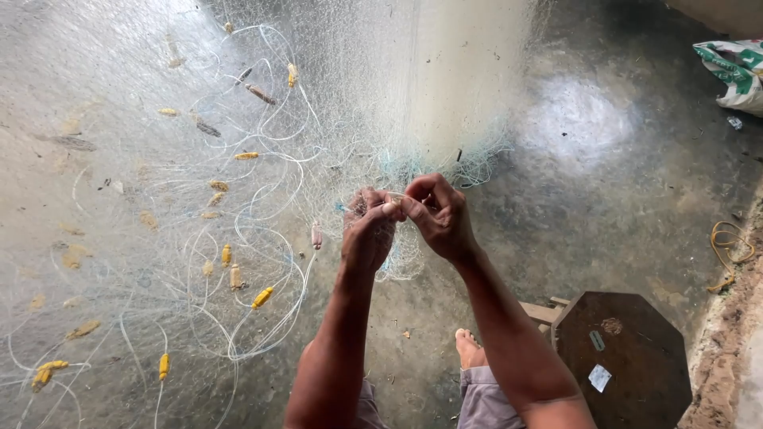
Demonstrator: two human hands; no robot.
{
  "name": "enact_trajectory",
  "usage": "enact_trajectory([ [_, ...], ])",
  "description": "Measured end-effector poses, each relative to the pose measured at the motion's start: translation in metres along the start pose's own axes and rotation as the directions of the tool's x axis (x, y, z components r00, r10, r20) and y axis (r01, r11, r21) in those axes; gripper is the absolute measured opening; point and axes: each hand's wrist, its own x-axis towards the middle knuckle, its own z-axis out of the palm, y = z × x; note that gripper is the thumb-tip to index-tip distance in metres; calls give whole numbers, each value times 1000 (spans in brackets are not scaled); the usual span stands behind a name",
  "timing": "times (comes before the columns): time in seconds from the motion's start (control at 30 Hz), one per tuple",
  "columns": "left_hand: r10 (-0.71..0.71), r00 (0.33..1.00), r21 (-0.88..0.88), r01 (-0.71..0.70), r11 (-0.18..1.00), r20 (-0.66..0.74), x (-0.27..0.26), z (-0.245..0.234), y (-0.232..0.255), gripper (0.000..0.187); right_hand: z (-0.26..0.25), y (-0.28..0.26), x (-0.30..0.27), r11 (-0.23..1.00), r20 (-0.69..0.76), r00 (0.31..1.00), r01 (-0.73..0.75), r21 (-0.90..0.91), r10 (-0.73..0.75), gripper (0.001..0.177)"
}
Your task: Repairing a fishing net by weaving and knotting the mesh using a shuttle tool.
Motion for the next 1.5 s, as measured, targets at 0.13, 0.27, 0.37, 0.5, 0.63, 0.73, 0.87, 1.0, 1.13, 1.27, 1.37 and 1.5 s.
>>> enact_trajectory([
  [0.13,17,1000,15,-17,1000,0,-2,23,11,21,6,-3,0,998,-25,998,53,34,-53,13],
  [0.27,41,999,-16,-41,999,-27,-5,42,19,25,14,17,-2,960,-111,954,274,-54,-279,25],
  [0.37,63,997,10,-63,998,-49,-2,32,17,26,18,-9,5,920,-108,926,337,-202,-363,21],
  [0.5,76,996,193,-64,979,-56,0,22,19,27,19,-29,6,946,-122,941,301,-118,-315,10],
  [0.63,107,993,446,-72,892,-55,4,18,23,20,21,-44,4,944,-195,923,325,-61,-331,11],
  [0.73,130,990,527,-84,845,-50,9,13,21,20,22,-52,2,940,-308,898,340,37,-313,8],
  [0.87,119,988,421,-67,905,-97,11,12,23,18,13,-47,3,956,-420,873,290,39,-247,10],
  [1.0,97,988,253,-65,965,-117,10,14,30,18,4,-30,-1,981,-339,941,69,179,-4,5],
  [1.13,61,993,176,-43,983,-98,9,8,32,22,12,9,-4,855,-357,918,39,517,174,9],
  [1.27,53,997,156,-43,987,-61,9,0,27,23,2,-1,6,738,-549,778,170,653,306,10],
  [1.37,46,998,148,-38,988,-50,8,-6,24,24,-11,13,7,572,-405,768,62,818,495,11],
  [1.5,28,999,127,-22,992,-47,5,-6,27,25,-16,51,-6,307,-8,709,-295,905,705,14],
])
